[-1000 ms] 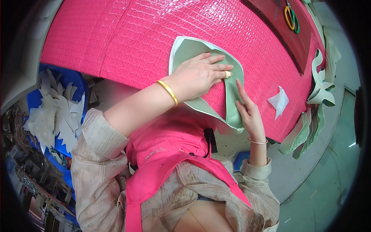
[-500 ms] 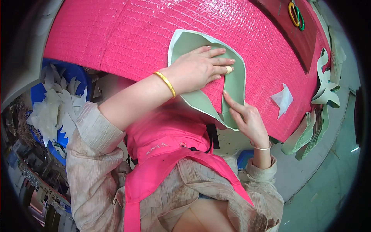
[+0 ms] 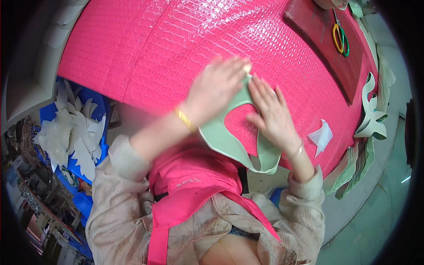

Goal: The person assembles shoe components by hand on a pink work surface. They pick up a light green shoe upper, fold and press its edges, and then insert a white insole into the upper. The person repeats this process with another shoe upper, ensuring the insole is properly seated.

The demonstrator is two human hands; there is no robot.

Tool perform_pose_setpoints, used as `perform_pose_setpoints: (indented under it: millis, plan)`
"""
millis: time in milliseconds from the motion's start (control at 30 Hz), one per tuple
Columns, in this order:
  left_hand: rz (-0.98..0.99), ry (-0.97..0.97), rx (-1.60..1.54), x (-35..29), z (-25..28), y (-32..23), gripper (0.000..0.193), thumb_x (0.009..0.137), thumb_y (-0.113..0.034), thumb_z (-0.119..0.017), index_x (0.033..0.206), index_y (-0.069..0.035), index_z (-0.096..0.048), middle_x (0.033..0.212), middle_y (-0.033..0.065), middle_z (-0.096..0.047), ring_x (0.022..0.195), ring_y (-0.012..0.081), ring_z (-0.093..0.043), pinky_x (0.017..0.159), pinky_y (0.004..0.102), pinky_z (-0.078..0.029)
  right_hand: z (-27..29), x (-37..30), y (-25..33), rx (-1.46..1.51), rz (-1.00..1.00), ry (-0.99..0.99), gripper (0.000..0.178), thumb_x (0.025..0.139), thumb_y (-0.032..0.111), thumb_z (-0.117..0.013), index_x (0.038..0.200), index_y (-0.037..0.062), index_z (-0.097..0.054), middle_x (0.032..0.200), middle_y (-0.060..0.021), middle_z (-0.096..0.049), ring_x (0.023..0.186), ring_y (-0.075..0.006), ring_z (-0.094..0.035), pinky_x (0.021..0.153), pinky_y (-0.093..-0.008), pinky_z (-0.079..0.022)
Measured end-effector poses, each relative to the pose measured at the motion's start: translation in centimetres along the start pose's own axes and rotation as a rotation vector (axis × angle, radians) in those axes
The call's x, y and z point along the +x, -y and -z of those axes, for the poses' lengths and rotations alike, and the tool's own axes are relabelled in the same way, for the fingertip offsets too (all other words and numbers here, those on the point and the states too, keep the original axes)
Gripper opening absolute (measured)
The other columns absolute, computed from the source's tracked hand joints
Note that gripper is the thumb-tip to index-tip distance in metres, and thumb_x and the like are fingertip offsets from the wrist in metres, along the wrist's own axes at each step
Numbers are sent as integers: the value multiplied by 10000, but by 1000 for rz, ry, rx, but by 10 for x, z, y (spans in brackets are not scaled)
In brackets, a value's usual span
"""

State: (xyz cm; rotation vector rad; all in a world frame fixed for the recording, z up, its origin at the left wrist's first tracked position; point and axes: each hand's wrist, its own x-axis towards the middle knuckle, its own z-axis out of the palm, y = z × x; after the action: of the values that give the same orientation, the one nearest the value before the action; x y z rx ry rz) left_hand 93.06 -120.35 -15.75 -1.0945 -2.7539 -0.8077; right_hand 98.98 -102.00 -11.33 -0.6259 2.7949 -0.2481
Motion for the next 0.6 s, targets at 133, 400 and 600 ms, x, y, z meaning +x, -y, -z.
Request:
perform_pose_setpoints:
  millis: [133,400,600]
  plan:
    - [-140,41,190,7,11,20,458,890,-272,-452,1333,-183,-381,1382,-19,-372,1270,199,-348,1050,492,-213,-6,16,-16,19,-26,-97,635,872,415,-430,1407,143,-223,1459,-39,-220,1330,-252,-231,1080,-456,-131]
    - [-28,318,-287,-50,72,41,266,851,-153,-520,1094,-75,-595,1085,64,-604,1094,234,-522,945,377,-382,38,-51,15,646,-103,-174,634,836,406,-516,1344,61,-356,1394,-151,-320,1334,-348,-171,1071,-483,-121]
    - [296,97,-935,-33,65,37,319,889,-99,-500,1194,-10,-525,1073,116,-611,1018,160,-557,895,286,-424,54,-72,90,-116,-119,-87,798,671,244,-706,1341,45,-322,1402,-173,-272,1318,-343,-229,1039,-511,-138]
